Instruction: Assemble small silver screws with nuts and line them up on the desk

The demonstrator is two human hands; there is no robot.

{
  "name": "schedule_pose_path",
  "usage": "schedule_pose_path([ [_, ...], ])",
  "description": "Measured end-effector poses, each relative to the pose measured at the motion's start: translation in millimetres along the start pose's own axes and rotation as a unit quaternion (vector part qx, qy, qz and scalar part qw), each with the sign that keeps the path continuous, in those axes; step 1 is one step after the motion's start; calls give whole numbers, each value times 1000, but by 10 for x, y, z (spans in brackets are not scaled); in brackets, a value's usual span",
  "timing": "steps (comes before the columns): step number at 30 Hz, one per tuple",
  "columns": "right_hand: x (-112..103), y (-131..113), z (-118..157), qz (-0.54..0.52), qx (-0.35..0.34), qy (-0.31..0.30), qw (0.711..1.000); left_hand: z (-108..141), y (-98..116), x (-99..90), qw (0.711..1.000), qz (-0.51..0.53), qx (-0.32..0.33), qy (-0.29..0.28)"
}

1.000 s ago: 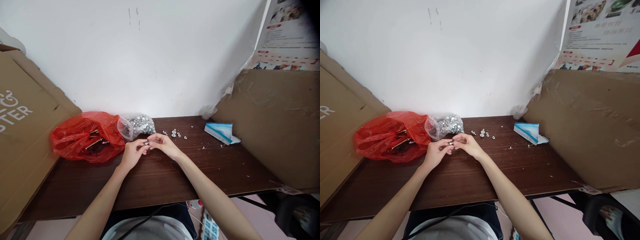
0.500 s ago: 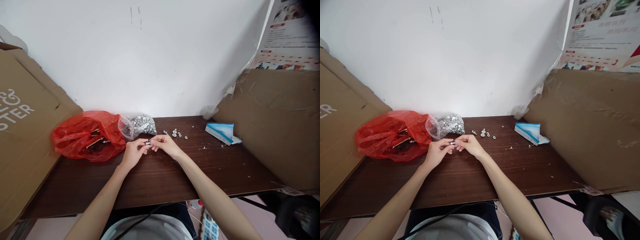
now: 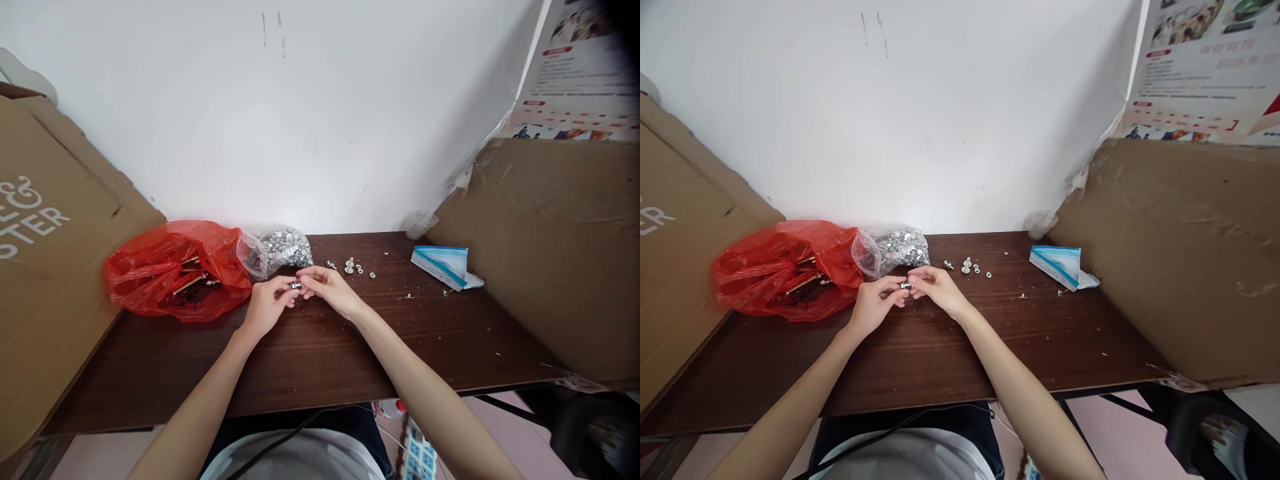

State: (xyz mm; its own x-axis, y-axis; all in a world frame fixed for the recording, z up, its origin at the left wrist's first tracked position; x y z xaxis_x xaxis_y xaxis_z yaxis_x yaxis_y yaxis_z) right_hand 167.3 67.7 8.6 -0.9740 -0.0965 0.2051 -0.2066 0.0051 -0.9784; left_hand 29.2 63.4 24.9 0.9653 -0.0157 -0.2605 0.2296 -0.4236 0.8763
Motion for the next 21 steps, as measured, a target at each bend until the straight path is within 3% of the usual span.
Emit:
schedule_pose_path([
  [2, 7, 28, 3, 15, 18, -6, 1000, 0, -4, 3, 1000, -1, 2, -3],
  [6, 2, -18, 2, -2, -10, -4, 1000, -2, -15, 5, 1000, 0, -5, -3],
  [11, 8, 61, -4, 10, 33, -10, 999, 7, 6, 4, 1000, -5, -2, -3],
  [13, 21, 38, -7, 15, 13, -14, 1000, 9, 10, 7, 1000, -6, -1, -4],
  [17, -10, 25, -15, -26, 4, 21, 999, 5, -4, 12, 1000, -3, -1, -5],
  [21, 29, 85, -1, 23, 31, -11, 999, 5, -21, 27, 1000, -10, 6, -15],
])
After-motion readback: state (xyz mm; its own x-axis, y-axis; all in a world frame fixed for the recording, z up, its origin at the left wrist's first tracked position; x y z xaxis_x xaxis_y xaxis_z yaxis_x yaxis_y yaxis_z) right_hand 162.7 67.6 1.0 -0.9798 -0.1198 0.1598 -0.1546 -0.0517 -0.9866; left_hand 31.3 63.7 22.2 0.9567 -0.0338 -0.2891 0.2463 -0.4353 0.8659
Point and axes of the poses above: each hand's wrist, its own z-axis away from the middle knuckle, its own x-axis out of the palm, y = z × x, the point moved 7 cm from there along -z, towards the middle knuckle, and after that the axes turned 10 degrees about y, right-handed, at the moved point
